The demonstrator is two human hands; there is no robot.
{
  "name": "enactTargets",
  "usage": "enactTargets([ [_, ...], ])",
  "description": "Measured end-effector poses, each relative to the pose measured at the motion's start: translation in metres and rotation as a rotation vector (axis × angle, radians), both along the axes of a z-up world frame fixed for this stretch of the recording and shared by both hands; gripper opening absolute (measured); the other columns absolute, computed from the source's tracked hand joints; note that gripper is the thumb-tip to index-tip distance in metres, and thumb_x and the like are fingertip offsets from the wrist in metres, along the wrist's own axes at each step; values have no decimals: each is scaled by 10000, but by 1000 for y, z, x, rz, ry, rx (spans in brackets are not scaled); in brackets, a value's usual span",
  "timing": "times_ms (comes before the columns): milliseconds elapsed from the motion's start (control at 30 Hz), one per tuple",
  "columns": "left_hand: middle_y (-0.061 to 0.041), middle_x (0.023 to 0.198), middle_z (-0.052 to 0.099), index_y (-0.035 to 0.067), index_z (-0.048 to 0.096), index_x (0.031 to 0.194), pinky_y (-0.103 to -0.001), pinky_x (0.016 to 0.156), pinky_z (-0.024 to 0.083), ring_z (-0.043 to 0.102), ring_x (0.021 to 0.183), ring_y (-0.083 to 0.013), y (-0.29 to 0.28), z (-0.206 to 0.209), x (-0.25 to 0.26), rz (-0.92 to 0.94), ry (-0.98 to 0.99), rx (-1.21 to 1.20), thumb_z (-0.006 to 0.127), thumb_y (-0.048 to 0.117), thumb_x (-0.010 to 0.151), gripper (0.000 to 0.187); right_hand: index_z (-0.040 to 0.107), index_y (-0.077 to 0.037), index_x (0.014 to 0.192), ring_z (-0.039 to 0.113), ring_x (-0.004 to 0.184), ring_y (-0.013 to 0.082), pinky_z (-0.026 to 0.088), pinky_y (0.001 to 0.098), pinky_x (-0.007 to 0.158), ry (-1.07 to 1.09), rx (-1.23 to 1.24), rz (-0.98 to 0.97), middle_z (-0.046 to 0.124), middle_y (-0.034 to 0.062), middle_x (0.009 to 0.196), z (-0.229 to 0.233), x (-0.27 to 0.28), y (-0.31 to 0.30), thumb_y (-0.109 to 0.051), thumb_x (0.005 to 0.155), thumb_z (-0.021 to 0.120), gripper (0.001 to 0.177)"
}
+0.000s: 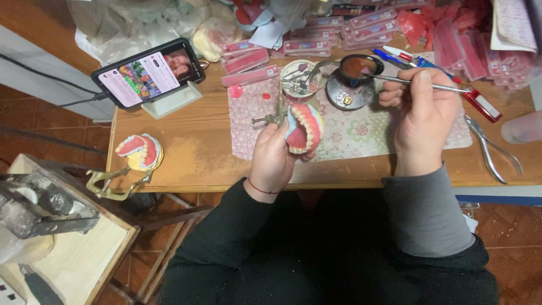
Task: The person is applying and shaping dental wax on a set of dentures using a heated sculpting tool.
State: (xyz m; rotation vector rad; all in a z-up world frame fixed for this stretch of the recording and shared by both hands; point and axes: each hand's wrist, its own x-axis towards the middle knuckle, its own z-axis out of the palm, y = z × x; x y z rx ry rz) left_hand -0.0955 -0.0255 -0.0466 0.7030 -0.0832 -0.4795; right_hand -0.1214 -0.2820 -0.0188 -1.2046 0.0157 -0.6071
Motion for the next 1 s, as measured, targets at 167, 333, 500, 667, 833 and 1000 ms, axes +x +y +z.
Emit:
enactTargets([
  [167,-136,788,706,-24,660,1009,-313,554,528,667,605,-213,2,-6,1,-35,-12,11,506,324,1113,395,614,35,1125,698,772,211,604,311,745,-32,-1,9,711,188,936,-7,0,-1,-232,1234,602,289],
  [333,-137,811,707,-41,652,1018,-325,573,549,671,622,-213,4,-15,0,-59,-20,19,523,327,1122,404,573,50,1103,698,792,272,594,354,747,-45,43,-66,707,247,971,-9,-8,-2,-192,1217,554,268],
  [500,-139,829,721,-24,643,1033,-343,549,564,691,620,-224,4,-8,-2,-32,35,57,552,285,1077,325,552,23,1029,681,734,280,579,353,656,-205,84,66,679,240,906,1,-35,30,-252,1236,536,345],
  [667,-145,861,727,-44,648,1059,-338,563,570,698,651,-217,4,-10,-1,-28,-1,33,549,259,1098,321,544,16,986,665,681,275,582,352,655,-232,72,216,669,257,867,12,-49,59,-274,1228,554,378],
  [833,-132,942,731,-79,668,1097,-325,661,582,700,744,-180,0,-19,2,-25,4,-46,559,203,1108,302,587,59,1046,675,742,318,606,407,718,-255,38,309,666,271,918,10,-49,64,-262,1172,603,345],
  [1000,-116,906,726,-56,672,1039,-315,610,574,687,695,-169,1,-19,2,-26,-12,-50,556,207,1112,297,567,53,991,662,714,325,598,412,692,-270,-15,241,663,285,896,9,-49,58,-263,1152,598,356],
])
